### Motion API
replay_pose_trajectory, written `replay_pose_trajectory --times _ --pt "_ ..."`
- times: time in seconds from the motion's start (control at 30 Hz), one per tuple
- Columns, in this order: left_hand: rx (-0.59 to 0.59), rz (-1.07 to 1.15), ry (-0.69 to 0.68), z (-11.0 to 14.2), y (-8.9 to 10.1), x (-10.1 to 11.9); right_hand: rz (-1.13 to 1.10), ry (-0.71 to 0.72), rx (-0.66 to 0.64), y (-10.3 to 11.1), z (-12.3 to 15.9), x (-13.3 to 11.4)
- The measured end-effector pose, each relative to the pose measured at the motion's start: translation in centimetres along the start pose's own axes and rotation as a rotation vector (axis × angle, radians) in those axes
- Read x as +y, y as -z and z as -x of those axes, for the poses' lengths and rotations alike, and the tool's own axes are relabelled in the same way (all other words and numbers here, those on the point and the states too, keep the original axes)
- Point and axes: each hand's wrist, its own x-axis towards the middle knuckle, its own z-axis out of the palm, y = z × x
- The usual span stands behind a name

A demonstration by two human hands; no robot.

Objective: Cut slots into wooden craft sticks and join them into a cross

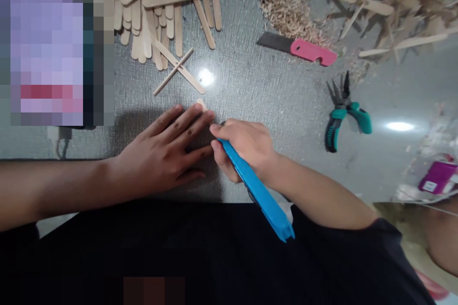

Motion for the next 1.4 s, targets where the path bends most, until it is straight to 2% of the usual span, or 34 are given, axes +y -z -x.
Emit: replay_pose_trajectory --times 0.07,0.23,0.37,0.53,0.67,0.8,0.93,1.13,1.4 --pt "-0.002 -0.006 -0.003 -0.1 0.2 0.0 0.004 -0.002 0.028 -0.2 0.1 -0.1" --pt "-0.013 -0.017 -0.001 0.0 0.2 0.0 -0.002 0.077 0.208 -1.2 0.6 -0.2" --pt "-0.027 -0.019 -0.008 0.2 0.0 -0.2 0.017 0.082 0.192 -1.5 0.8 0.1" --pt "-0.039 -0.041 -0.03 0.1 0.3 -0.3 0.012 0.127 0.263 -1.9 1.0 0.6" --pt "-0.031 -0.048 -0.009 0.0 0.5 -0.2 0.04 0.087 0.289 -2.4 1.2 0.4" --pt "-0.022 -0.049 0.0 0.1 0.6 -0.2 0.028 0.051 0.285 -1.5 1.3 0.1" --pt "-0.021 -0.04 -0.004 0.1 0.6 -0.3 -0.054 0.208 0.212 -0.3 1.3 0.1" --pt "0.0 -0.046 -0.013 0.1 0.2 -0.4 -0.042 0.016 0.267 -1.1 1.4 0.4" --pt "0.0 -0.05 -0.01 0.1 0.0 -0.4 -0.141 0.002 0.282 -1.3 1.3 0.7"
